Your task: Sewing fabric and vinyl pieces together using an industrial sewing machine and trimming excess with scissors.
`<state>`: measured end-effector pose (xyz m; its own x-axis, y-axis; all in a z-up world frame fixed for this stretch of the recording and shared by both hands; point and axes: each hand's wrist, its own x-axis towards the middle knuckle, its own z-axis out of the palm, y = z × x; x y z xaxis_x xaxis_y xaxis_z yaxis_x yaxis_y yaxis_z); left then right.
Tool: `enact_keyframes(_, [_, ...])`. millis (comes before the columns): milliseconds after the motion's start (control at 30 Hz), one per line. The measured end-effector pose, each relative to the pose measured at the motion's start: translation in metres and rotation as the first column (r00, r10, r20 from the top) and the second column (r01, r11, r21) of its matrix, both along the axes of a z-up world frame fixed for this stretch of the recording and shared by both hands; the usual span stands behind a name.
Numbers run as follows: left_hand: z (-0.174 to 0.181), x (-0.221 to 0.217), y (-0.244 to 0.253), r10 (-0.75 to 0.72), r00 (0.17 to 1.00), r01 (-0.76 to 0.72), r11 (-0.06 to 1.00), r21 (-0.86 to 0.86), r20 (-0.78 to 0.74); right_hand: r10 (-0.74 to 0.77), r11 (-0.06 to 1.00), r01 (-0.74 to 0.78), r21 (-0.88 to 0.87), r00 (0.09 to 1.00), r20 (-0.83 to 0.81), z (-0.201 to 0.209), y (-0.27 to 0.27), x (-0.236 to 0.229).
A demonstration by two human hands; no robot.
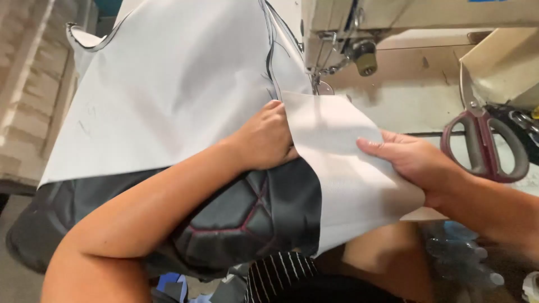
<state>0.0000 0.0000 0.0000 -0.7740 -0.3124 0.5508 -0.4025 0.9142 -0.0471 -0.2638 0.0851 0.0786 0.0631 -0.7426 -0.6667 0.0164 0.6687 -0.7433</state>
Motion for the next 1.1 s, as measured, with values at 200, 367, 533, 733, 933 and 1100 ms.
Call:
enact_keyframes(200, [0.021, 0.017, 0.001, -0.043, 0.995, 0.047, 0.998, -0.039, 0.091, -0.056, 0.992, 0.068, 0.104, 0.992, -0.117, 0.008, -0.005, 0.017])
enact_keyframes(367, [0.015, 0.034, -0.031, -0.265, 0.963, 0.266, 0.923, 0.278, -0.043, -0.021, 0.996, 0.021, 0.091, 1.000, -0.002, -0.008, -0.011, 0.032])
enact_keyframes(533, [0.046, 0.029, -0.016, 0.156, 0.946, 0.173, 0.497, 0.850, -0.284, 0.059, 0.991, -0.077, 0.113, 0.986, 0.158, -0.024, -0.016, 0.046])
enact_keyframes(733, [0.019, 0.018, -0.018, 0.331, 0.937, -0.128, 0.625, 0.770, -0.112, 0.117, 0.969, -0.150, 0.198, 0.979, 0.167, 0.002, -0.020, 0.062])
enact_keyframes(933, [0.012, 0.004, -0.012, 0.125, 0.977, -0.094, 0.980, 0.177, -0.171, 0.781, 0.421, -0.870, -0.257, 0.492, -0.386, 0.003, -0.029, 0.013])
enact_keyframes(1100, [0.033, 0.003, -0.001, 0.151, 0.979, -0.145, 0.988, -0.052, 0.135, -0.356, -0.509, -0.798, 0.323, -0.146, -0.923, -0.010, -0.065, -0.013])
